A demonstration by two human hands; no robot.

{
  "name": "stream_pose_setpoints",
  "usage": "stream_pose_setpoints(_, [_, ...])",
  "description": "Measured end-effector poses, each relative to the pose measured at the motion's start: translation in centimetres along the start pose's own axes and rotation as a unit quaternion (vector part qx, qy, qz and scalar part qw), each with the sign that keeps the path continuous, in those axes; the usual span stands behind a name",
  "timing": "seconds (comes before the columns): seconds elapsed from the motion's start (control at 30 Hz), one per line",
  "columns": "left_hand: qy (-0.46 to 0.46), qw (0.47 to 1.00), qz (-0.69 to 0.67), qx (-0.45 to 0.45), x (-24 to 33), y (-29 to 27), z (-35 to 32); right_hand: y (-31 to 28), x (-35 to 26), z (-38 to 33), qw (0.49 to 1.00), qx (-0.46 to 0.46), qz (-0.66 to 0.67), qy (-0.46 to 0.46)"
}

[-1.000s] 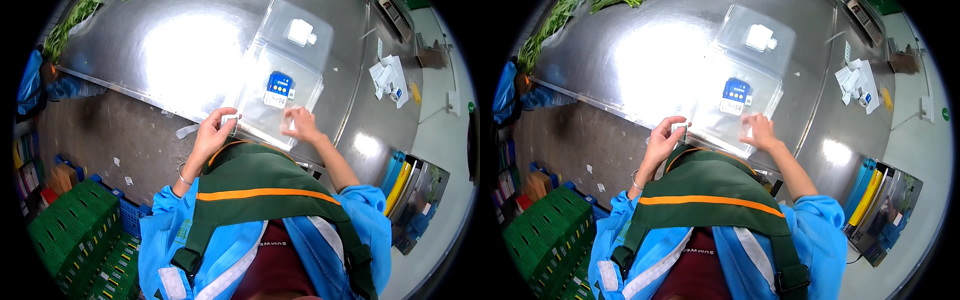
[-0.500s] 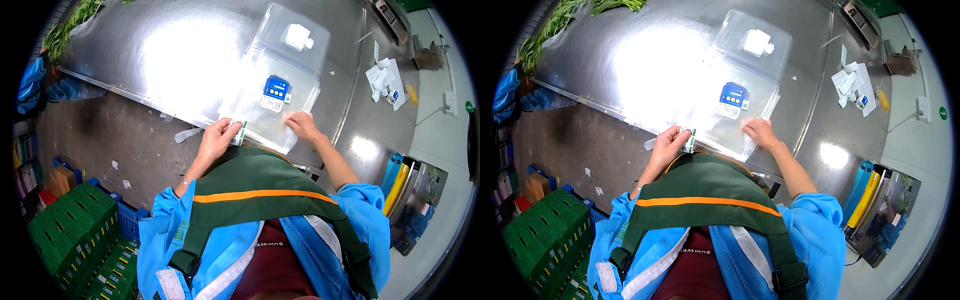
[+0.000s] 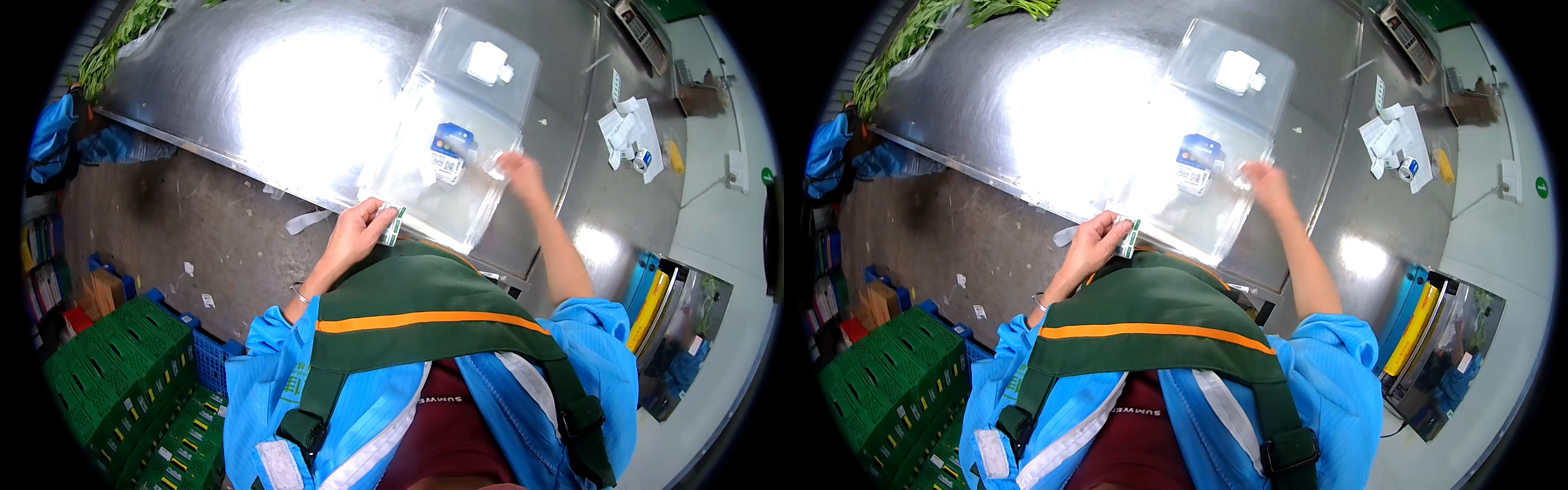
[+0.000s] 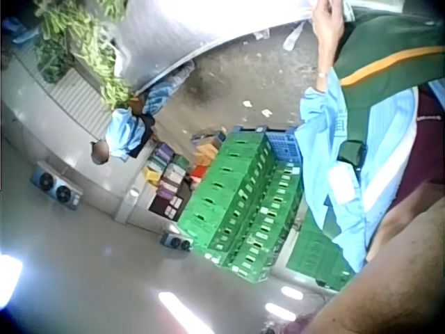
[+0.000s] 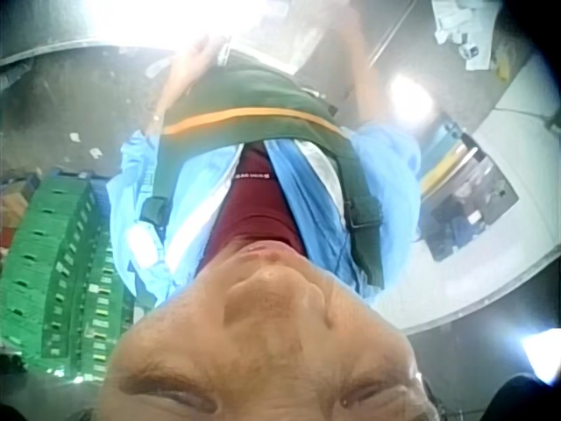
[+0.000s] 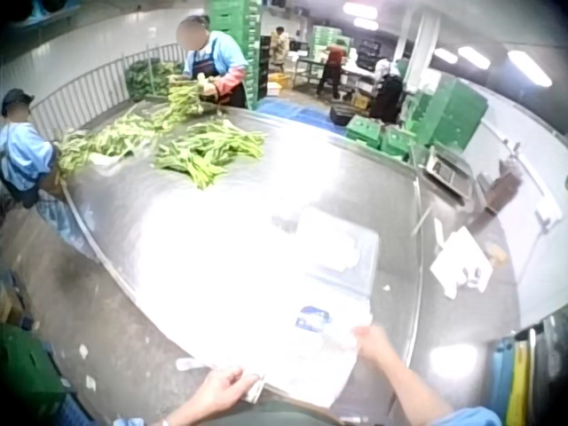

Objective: The person prepares plastic bags on a metal table by applying labels and placing small white items inside them by hand.

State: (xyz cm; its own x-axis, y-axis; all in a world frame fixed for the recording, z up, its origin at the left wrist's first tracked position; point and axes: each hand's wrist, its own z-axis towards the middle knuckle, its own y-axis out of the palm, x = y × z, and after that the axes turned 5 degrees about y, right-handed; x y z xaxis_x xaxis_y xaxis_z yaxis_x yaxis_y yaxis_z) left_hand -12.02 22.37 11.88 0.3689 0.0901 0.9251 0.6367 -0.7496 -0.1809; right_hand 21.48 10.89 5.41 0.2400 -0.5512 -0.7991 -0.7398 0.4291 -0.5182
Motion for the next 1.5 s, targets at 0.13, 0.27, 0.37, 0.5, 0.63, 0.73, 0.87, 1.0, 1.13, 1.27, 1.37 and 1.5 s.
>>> stream_pose_setpoints(0.13, [0.05,0.988,0.146,-0.008,1.4,-0.1,-0.1,-5.9,-4.1,3.4,0.873,0.365,0.32,0.035])
stream_pose_setpoints(0.27, [0.111,0.979,0.169,-0.021,2.0,1.2,0.8,3.5,-9.6,-5.2,0.988,-0.022,0.15,-0.026])
stream_pose_setpoints(0.37, [0.121,0.977,0.165,-0.051,1.7,1.4,1.4,8.0,-11.0,-8.8,0.969,-0.241,0.049,0.027])
stream_pose_setpoints(0.5, [0.105,0.975,0.183,-0.066,1.6,-0.3,0.5,6.3,-5.4,-1.9,0.944,0.059,0.256,0.2])
stream_pose_setpoints(0.63, [0.053,0.988,0.134,-0.047,3.0,-0.4,0.5,7.2,-1.3,-0.6,0.981,0.083,0.064,0.163])
stream_pose_setpoints(0.73, [0.023,0.996,0.082,-0.039,3.0,-0.5,0.6,7.3,-0.3,-1.0,0.956,0.226,-0.178,-0.053])
stream_pose_setpoints(0.87, [-0.071,0.996,0.023,-0.053,2.2,-1.7,0.3,2.8,-1.6,-3.9,0.986,-0.09,-0.132,-0.04])
stream_pose_setpoints(1.0, [-0.001,0.992,-0.096,-0.084,1.8,-1.0,0.4,3.0,0.9,-5.2,0.916,-0.17,-0.324,-0.165])
stream_pose_setpoints(1.13, [-0.017,0.983,-0.171,-0.064,1.8,-0.3,0.7,1.6,0.6,-1.5,0.978,-0.16,-0.133,0.028])
stream_pose_setpoints(1.27, [-0.017,0.999,-0.049,-0.017,1.8,-0.6,0.3,-1.8,-1.5,0.7,0.996,-0.068,0.06,0.008])
stream_pose_setpoints(1.37, [-0.044,0.999,0.017,-0.004,2.1,-0.8,0.4,0.9,-1.2,-3.6,0.937,-0.135,-0.272,-0.17])
stream_pose_setpoints(1.5, [-0.039,0.997,-0.072,0.009,1.6,-0.7,0.3,3.1,1.7,-4.7,0.933,-0.189,-0.294,-0.088])
